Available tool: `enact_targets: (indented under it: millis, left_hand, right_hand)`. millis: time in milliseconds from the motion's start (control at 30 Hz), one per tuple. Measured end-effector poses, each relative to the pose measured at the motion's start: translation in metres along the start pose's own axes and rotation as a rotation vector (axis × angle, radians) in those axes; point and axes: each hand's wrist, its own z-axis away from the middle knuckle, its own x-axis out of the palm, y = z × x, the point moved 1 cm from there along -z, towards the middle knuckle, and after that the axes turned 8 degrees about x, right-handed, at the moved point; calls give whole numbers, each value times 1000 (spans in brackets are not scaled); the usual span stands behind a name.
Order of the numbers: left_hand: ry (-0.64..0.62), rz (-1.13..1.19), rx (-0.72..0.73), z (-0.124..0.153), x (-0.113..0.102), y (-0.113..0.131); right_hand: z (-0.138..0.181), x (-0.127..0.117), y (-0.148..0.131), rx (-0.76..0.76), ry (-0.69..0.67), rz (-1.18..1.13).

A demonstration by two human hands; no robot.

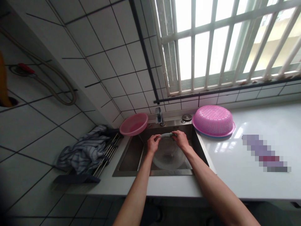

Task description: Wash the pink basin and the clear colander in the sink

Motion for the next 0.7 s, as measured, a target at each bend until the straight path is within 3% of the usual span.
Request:
enact_targets:
  millis: [167,300,567,700]
  left_hand:
    - [-26,37,10,1,5,-1]
    - [-77,25,74,2,8,1]
    - [31,17,27,-1,-5,-5]
    - [33,26,20,-1,-3,-6]
  right_hand:
    - [6,-1,-27,-163,-10,87]
    - [7,4,-28,-207,-67,91]
    - [-1,-1,-2,-64,18,42]
    - [1,-6,-6,-121,66,15]
